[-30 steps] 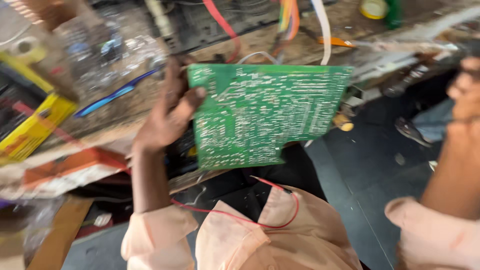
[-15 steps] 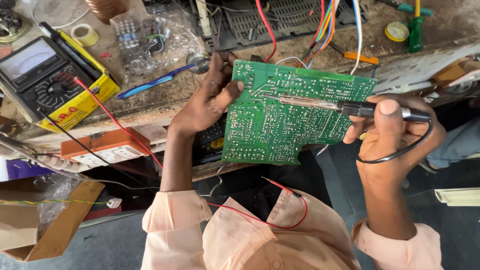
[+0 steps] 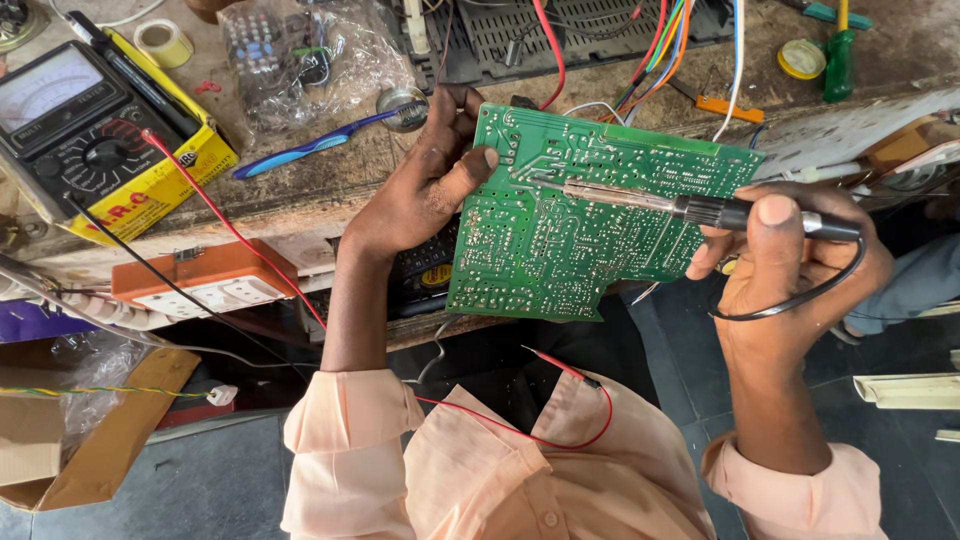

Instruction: The person holds a green circuit board and uses a soldering iron to work on specific connection points. They also use a multimeter to test electrical continuity on the board and handle a separate power supply unit with attached wires.

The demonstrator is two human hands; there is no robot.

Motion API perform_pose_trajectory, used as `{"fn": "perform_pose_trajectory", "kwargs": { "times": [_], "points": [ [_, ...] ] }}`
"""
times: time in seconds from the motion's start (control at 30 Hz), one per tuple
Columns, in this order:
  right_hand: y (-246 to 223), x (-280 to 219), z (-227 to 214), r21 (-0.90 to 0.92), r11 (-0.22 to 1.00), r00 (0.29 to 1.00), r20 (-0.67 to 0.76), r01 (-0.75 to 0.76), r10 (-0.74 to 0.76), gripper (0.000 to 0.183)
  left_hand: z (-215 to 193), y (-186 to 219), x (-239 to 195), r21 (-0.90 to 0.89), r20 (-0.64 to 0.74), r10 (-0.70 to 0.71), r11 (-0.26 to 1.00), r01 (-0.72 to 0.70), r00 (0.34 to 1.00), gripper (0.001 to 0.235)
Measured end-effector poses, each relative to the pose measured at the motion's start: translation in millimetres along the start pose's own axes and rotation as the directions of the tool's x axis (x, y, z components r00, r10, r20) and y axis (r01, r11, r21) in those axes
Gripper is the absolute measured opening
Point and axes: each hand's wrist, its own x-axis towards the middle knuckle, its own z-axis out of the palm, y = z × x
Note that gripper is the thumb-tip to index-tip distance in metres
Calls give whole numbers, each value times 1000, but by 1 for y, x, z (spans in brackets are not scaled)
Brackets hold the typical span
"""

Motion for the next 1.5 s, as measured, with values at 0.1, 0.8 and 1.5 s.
{"fn": "perform_pose_trajectory", "kwargs": {
  "times": [0.1, 0.8, 1.5],
  "points": [
    [2, -1, 0, 14, 1000, 1000, -8, -11, 11, 32, 0, 1, 1, 9, -1, 8, 1000, -8, 1000, 56],
    [73, 75, -158, -70, 988, 955, -253, 138, -152, 20, 1, 8, 2, 100, -76, -109, 988, 117, 991, 35],
    [122, 100, -156, -304, 940, 984, -34, 156, -174, 23, 2, 8, -1, 88, -117, -128, 986, 139, 985, 41]
  ]
}}
